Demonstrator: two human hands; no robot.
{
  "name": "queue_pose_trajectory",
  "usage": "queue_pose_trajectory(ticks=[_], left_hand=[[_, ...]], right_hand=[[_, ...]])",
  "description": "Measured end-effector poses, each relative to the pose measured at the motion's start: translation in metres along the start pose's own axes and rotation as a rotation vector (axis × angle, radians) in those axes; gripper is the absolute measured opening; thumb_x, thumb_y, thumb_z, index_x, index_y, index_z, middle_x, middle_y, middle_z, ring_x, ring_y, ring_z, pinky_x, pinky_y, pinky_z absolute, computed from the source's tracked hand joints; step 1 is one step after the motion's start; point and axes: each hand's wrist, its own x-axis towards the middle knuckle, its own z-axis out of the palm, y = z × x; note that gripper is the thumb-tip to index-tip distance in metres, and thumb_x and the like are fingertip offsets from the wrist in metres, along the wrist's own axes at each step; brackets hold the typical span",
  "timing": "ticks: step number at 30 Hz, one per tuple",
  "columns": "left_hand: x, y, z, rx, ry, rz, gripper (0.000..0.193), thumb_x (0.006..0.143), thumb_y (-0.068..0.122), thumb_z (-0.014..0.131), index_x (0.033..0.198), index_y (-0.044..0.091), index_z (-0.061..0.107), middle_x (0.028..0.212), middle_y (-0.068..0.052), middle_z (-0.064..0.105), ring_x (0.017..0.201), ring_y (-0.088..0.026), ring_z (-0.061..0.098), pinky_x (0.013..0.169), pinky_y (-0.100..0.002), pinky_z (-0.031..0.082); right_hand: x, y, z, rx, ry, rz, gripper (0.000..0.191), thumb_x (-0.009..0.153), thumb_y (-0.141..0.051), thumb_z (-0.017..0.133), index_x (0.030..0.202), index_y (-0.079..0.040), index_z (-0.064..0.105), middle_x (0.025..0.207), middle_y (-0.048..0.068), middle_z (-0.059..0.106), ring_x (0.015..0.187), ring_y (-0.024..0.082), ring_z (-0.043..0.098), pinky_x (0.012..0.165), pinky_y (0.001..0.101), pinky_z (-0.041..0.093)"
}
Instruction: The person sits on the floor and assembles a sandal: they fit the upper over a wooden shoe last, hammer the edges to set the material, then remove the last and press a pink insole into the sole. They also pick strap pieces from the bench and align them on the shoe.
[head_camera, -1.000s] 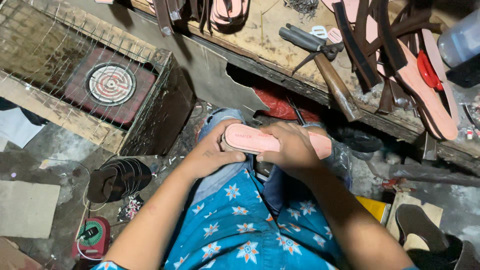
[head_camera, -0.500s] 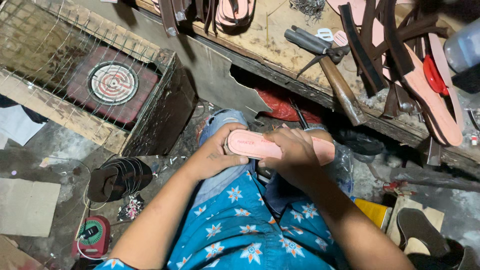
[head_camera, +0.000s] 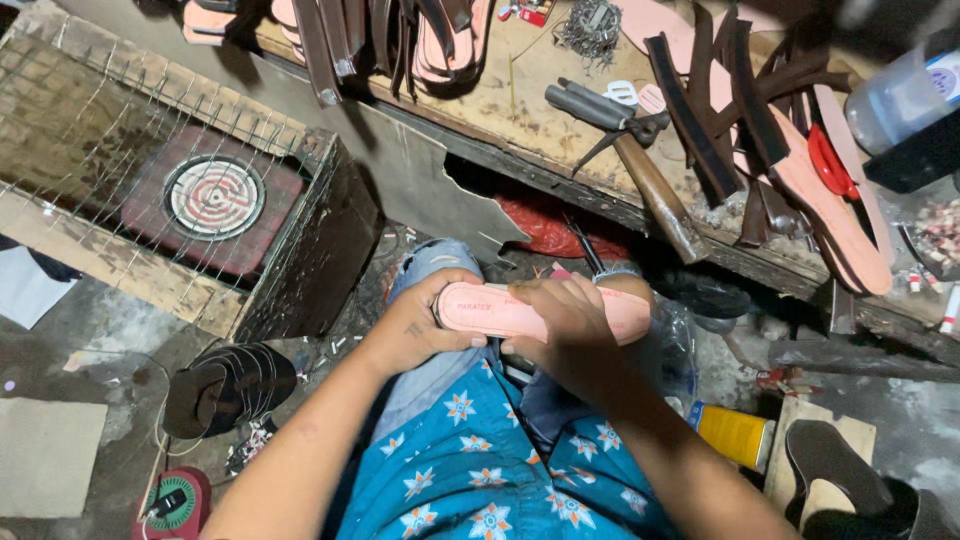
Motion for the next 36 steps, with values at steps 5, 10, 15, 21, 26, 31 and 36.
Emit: queue_pose_trajectory(ticks=[5,10,15,21,26,31,36], left_hand=[[0.002,0.002,-0.002,0.0,0.004,-0.033,0.067,0.07,0.005,0.09,0.13,0.007,0.059,0.112,0.0,0.068,0.107,-0.01,0.063,0.096,-0.029,0.052],[0.002,0.003,-0.001,-0.039,-0.003,-0.044,0.066,0.071,0.004,0.089,0.13,0.006,0.059,0.113,0.001,0.068,0.107,-0.01,0.063,0.097,-0.029,0.052],[0.0,0.005,-0.002,-0.05,-0.005,-0.047,0.067,0.071,0.004,0.089,0.131,0.005,0.058,0.115,0.001,0.068,0.109,-0.009,0.063,0.098,-0.029,0.051],[0.0,0.001,-0.001,-0.093,0.006,-0.084,0.068,0.071,0.0,0.087,0.131,0.006,0.058,0.113,0.001,0.068,0.107,-0.009,0.063,0.098,-0.028,0.051],[0.001,-0.001,0.0,-0.142,0.006,-0.097,0.066,0.072,-0.001,0.087,0.131,0.006,0.058,0.111,0.001,0.069,0.105,-0.009,0.064,0.096,-0.028,0.052],[0.004,-0.001,-0.001,-0.14,0.004,-0.1,0.064,0.073,-0.001,0.087,0.13,0.006,0.059,0.11,0.002,0.068,0.105,-0.008,0.063,0.096,-0.028,0.052],[0.004,-0.001,0.0,-0.166,-0.004,-0.105,0.063,0.073,-0.002,0.085,0.13,0.006,0.059,0.11,0.002,0.068,0.104,-0.008,0.063,0.095,-0.027,0.052]], right_hand=[[-0.003,0.006,0.003,0.057,-0.037,0.008,0.095,0.053,-0.038,0.092,0.133,-0.002,0.056,0.124,0.018,0.066,0.118,0.042,0.057,0.109,0.0563,0.034],[0.0,0.014,-0.005,0.101,0.047,0.039,0.081,0.07,-0.033,0.088,0.138,-0.001,0.056,0.129,0.019,0.066,0.125,0.043,0.056,0.106,0.0493,0.042],[0.028,0.043,-0.029,0.151,0.128,0.272,0.041,0.087,-0.021,0.076,0.123,-0.003,0.068,0.119,0.016,0.07,0.111,0.031,0.068,0.1,0.0377,0.051],[0.069,0.09,-0.05,-0.131,0.408,0.185,0.02,0.091,-0.013,0.075,0.109,-0.003,0.072,0.109,0.015,0.069,0.106,0.035,0.064,0.094,0.0425,0.049],[0.089,0.118,-0.047,-0.197,0.443,0.182,0.018,0.09,-0.012,0.076,0.106,-0.005,0.074,0.106,0.013,0.068,0.103,0.036,0.063,0.091,0.0437,0.05],[0.118,0.154,-0.047,-0.229,0.445,0.185,0.01,0.095,-0.01,0.072,0.104,-0.006,0.074,0.103,0.014,0.069,0.103,0.037,0.064,0.091,0.0452,0.051],[0.168,0.196,-0.052,-0.202,0.239,0.369,0.013,0.089,-0.018,0.075,0.098,-0.009,0.077,0.103,0.016,0.071,0.099,0.037,0.067,0.087,0.0466,0.052]])
